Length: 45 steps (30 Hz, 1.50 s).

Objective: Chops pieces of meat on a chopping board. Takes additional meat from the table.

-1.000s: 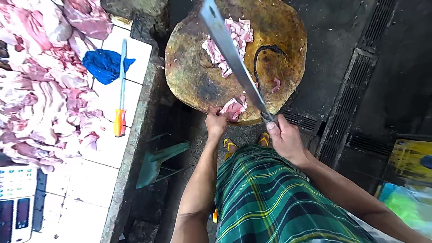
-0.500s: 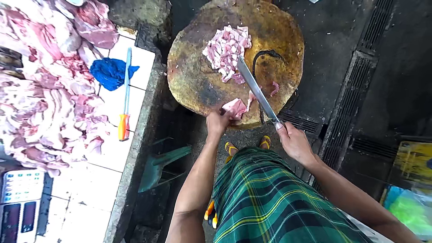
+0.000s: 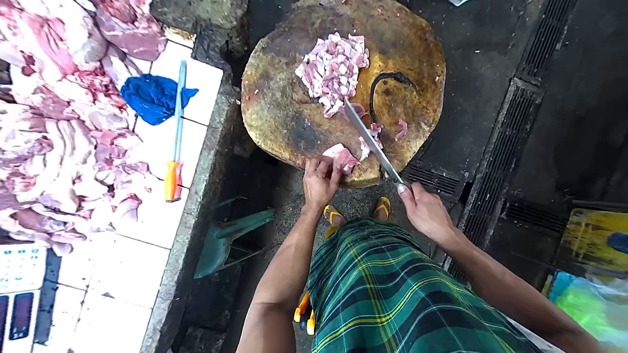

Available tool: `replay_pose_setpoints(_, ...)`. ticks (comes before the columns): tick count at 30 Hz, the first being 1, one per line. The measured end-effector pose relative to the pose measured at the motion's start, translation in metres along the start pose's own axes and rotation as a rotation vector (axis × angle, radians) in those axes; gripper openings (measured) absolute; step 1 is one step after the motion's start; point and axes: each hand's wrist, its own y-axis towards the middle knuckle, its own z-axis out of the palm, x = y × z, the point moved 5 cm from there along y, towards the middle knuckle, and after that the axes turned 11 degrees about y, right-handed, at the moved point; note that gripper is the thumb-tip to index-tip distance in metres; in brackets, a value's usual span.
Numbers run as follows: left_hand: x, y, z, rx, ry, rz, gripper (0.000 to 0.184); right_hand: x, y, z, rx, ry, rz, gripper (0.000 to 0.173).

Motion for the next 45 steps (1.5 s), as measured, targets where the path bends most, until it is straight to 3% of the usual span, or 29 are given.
replay_pose_setpoints(2,0.003,-0.003,-0.001,-0.058,-0.022,0.046,0.031,0.014,-0.011,-0.014,-0.122,0.073,-0.134,0.06)
replay_pose_setpoints(5,0.002,-0.006,0.003,-0.138,-0.018,0.095,0.026,0.043,-0.023,-0.016,-0.329,0.214,-0.488,0.055)
replay_pose_setpoints(7,-0.001,-0.004,0.009,-0.155,-0.005,0.12,0.023,0.05,-0.017,-0.001,-0.36,0.264,-0.613,0.058)
replay_pose_setpoints(9,-0.001,0.0,0.015,-0.131,0.016,0.138,0.021,0.032,0.001,0.026,-0.237,0.154,-0.49,0.057)
replay_pose_setpoints(11,0.001,0.003,0.018,-0.081,0.057,0.138,0.022,0.009,0.018,0.042,0.006,-0.029,-0.169,0.062)
replay_pose_setpoints(14,0.002,0.005,0.014,-0.046,0.052,0.117,0.024,0.001,0.013,0.028,0.076,-0.033,0.005,0.067)
replay_pose_setpoints(17,0.003,-0.001,0.003,-0.093,-0.065,0.072,0.025,0.017,-0.005,0.005,-0.036,0.024,-0.086,0.062)
replay_pose_setpoints(21,0.007,-0.007,-0.004,-0.218,-0.091,0.025,0.021,0.056,-0.025,-0.008,-0.314,0.22,-0.519,0.054)
replay_pose_setpoints(23,0.006,-0.004,-0.004,-0.22,-0.07,0.031,0.02,0.064,-0.021,0.003,-0.358,0.267,-0.631,0.058)
replay_pose_setpoints(25,0.006,-0.001,0.004,-0.199,-0.027,0.064,0.02,0.045,-0.003,0.03,-0.252,0.154,-0.505,0.056)
replay_pose_setpoints(28,0.008,0.005,0.019,-0.093,0.081,0.114,0.027,0.014,0.017,0.05,0.06,-0.096,-0.093,0.066)
replay_pose_setpoints(31,0.011,0.003,0.016,-0.048,0.093,0.099,0.029,0.013,0.006,0.036,0.081,-0.075,0.024,0.068)
replay_pose_setpoints(35,0.014,-0.003,0.003,-0.059,-0.05,0.047,0.029,0.02,-0.004,0.01,-0.052,0.046,-0.018,0.061)
replay_pose_setpoints(39,0.018,-0.012,-0.013,-0.196,-0.148,-0.013,0.02,0.05,-0.025,-0.004,-0.28,0.244,-0.435,0.054)
replay_pose_setpoints(41,0.017,-0.011,-0.019,-0.248,-0.137,-0.01,0.017,0.061,-0.028,0.004,-0.331,0.325,-0.612,0.059)
replay_pose_setpoints(43,0.014,-0.007,-0.017,-0.256,-0.112,0.022,0.017,0.055,-0.016,0.024,-0.31,0.263,-0.606,0.063)
replay_pose_setpoints(45,0.01,-0.001,-0.007,-0.216,-0.059,0.097,0.02,0.033,0.006,0.049,-0.096,0.042,-0.325,0.059)
